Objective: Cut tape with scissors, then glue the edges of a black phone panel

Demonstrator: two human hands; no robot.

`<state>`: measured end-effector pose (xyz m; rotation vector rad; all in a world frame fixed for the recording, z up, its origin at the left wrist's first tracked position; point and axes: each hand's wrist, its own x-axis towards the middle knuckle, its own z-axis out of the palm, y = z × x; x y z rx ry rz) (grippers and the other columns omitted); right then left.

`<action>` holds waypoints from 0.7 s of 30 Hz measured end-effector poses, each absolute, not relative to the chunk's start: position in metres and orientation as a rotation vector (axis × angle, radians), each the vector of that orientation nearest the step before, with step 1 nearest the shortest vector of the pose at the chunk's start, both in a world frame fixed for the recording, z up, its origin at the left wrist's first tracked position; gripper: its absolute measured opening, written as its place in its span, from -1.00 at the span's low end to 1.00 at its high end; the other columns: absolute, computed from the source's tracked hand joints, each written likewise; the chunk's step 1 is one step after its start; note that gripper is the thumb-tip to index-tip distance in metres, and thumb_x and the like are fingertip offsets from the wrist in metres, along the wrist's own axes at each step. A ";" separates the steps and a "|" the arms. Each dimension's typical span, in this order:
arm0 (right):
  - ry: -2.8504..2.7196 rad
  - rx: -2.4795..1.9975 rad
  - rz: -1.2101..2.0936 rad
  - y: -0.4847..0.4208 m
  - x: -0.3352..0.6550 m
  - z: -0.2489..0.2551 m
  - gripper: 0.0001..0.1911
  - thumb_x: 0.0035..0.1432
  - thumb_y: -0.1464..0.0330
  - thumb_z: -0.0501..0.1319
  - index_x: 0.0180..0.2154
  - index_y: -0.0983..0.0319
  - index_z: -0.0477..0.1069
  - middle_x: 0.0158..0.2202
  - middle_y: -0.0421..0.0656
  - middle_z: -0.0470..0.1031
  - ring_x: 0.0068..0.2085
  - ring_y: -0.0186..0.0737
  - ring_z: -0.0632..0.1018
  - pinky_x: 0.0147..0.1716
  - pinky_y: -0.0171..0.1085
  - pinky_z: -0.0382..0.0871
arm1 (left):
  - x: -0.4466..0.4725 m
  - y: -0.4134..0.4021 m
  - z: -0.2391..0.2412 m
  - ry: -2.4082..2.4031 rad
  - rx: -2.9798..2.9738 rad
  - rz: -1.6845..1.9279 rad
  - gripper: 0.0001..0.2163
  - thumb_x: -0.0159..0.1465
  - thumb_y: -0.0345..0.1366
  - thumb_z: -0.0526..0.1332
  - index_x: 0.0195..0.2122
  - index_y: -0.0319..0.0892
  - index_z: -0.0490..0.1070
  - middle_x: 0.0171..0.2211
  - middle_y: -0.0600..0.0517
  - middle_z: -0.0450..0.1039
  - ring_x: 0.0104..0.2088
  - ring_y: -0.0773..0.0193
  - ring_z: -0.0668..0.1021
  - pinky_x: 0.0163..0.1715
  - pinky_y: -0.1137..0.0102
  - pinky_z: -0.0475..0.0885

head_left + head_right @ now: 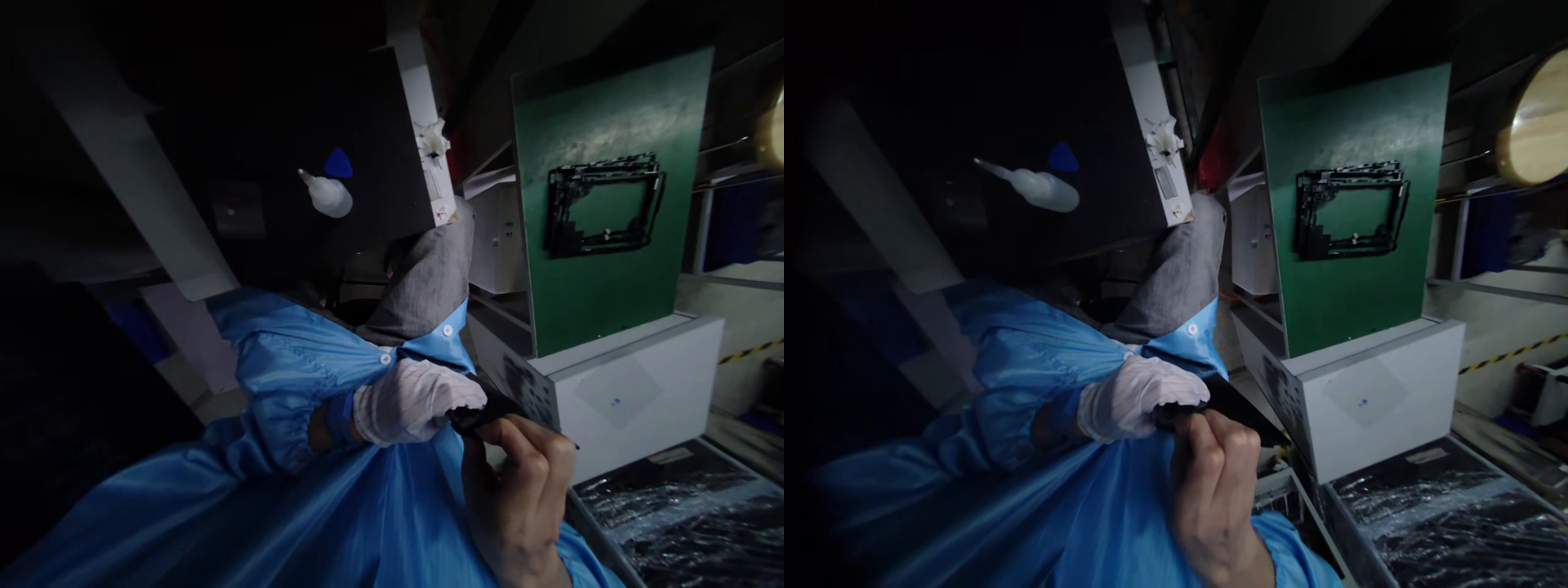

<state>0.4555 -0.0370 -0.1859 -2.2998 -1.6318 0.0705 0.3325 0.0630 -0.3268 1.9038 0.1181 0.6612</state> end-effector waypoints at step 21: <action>-1.668 -2.312 0.030 -0.033 0.458 -0.188 -0.79 0.60 0.61 0.30 0.02 0.17 0.48 -0.17 -0.14 0.57 -0.23 -0.17 0.58 -0.21 -0.22 0.50 | 0.336 0.100 -0.295 0.242 2.025 0.649 -0.61 0.78 -0.06 0.04 0.10 -0.11 0.63 -0.04 -0.07 0.84 -0.05 0.15 0.88 -0.01 0.34 0.82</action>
